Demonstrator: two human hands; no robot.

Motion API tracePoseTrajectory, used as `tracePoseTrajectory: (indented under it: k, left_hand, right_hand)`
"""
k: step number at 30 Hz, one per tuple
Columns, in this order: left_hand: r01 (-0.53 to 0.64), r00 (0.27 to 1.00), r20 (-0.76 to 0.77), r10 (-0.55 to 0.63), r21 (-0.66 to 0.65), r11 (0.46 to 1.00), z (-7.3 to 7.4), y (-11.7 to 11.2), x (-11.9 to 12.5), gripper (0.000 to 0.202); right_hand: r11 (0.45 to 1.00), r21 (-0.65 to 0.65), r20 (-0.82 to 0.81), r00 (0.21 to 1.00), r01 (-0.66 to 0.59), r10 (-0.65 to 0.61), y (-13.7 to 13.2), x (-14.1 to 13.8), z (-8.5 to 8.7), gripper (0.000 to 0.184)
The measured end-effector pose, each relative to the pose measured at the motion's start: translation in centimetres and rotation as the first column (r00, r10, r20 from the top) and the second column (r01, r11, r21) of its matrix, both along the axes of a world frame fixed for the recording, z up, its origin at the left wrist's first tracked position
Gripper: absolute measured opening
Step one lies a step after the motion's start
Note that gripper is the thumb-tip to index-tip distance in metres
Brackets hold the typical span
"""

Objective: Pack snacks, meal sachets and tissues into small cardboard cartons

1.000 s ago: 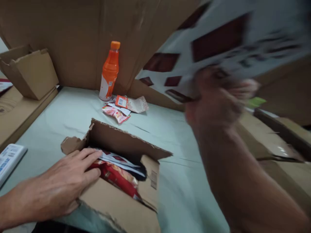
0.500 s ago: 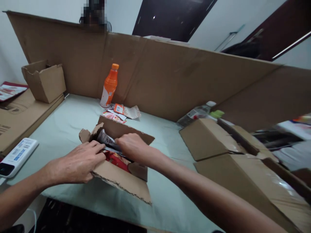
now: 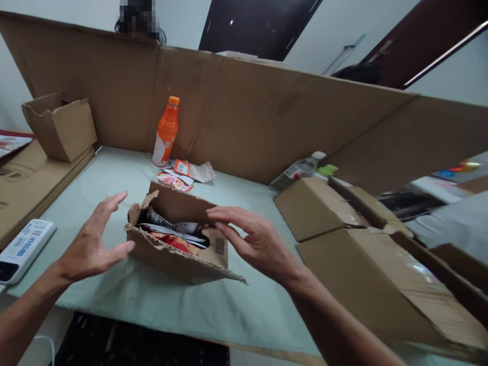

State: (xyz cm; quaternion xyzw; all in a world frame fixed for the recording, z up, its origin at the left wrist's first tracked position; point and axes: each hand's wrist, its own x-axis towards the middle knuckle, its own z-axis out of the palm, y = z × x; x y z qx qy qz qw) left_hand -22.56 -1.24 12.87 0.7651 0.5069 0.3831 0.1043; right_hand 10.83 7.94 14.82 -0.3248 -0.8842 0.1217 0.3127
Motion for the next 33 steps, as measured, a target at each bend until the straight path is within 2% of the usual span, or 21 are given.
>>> tracePoseTrajectory:
  k: [3,5,7,10,12,14,16,19,21,25,28,31,33]
  left_hand:
    - [0.057,0.985,0.168,-0.027,-0.175,0.983,-1.7,1.6,0.2,0.071]
    - [0.051,0.979,0.203,-0.008,-0.206,0.977,-2.0,2.4,0.8,0.067]
    - [0.002,0.99,0.141,0.024,-0.177,0.984,-1.8,3.1,1.5,0.063]
    - [-0.047,0.999,-0.005,0.047,-0.077,0.996,-1.2,3.6,2.1,0.055]
    - [-0.072,0.996,-0.055,0.071,-0.015,0.997,-1.3,3.8,2.3,0.051]
    - [-0.111,0.99,-0.083,0.114,0.036,0.993,-1.8,4.0,2.4,0.049]
    - [-0.12,0.986,-0.109,0.126,0.062,0.991,-2.3,4.2,2.5,0.047]
    - [-0.007,0.991,-0.13,0.006,-0.004,1.0,-2.9,4.6,2.1,0.042]
    - [0.077,0.989,-0.124,-0.084,-0.066,0.995,-2.8,4.7,1.5,0.042]
    - [0.2,0.966,-0.141,-0.215,-0.115,0.973,-2.6,4.1,-0.5,0.052]
    - [0.186,0.955,-0.218,-0.203,-0.096,0.978,-2.8,3.9,-1.4,0.066]
    - [0.186,0.952,-0.241,-0.191,-0.043,0.982,-2.9,4.8,-0.5,0.067]
    - [0.258,0.931,-0.259,-0.258,-0.034,0.966,-2.7,6.4,1.6,0.07]
  right_hand:
    - [1.0,-0.004,-0.073,0.997,0.007,-0.008,-1.2,0.9,-2.3,0.02]
    - [1.0,-0.017,-0.108,0.994,0.015,-0.017,-1.6,1.1,-3.3,0.019]
    - [0.993,0.035,-0.202,0.974,0.109,-0.1,-1.3,1.2,-3.3,0.02]
    - [0.964,0.09,-0.284,0.934,0.25,-0.215,-0.3,1.4,-2.5,0.037]
    - [0.985,0.046,-0.173,0.972,0.168,-0.158,0.1,1.3,-2.2,0.045]
    - [1.0,-0.014,-0.007,1.0,0.003,-0.003,-0.1,1.2,-2.6,0.049]
    - [0.992,-0.013,0.119,0.985,-0.125,0.126,-0.9,1.3,-3.5,0.056]
    - [0.984,0.066,0.233,0.961,-0.168,0.149,-1.8,1.9,-4.9,0.078]
    - [0.987,0.051,0.293,0.947,-0.15,0.128,-1.7,2.2,-5.4,0.087]
    - [0.985,-0.028,0.279,0.945,-0.17,0.171,0.3,1.8,-5.6,0.09]
    - [0.979,-0.013,0.212,0.956,-0.203,0.202,1.5,1.7,-5.7,0.083]
    - [0.983,0.034,0.15,0.974,-0.179,0.172,0.9,2.8,-6.1,0.08]
    - [0.988,0.083,0.091,0.989,-0.128,0.12,-0.3,4.6,-6.6,0.08]
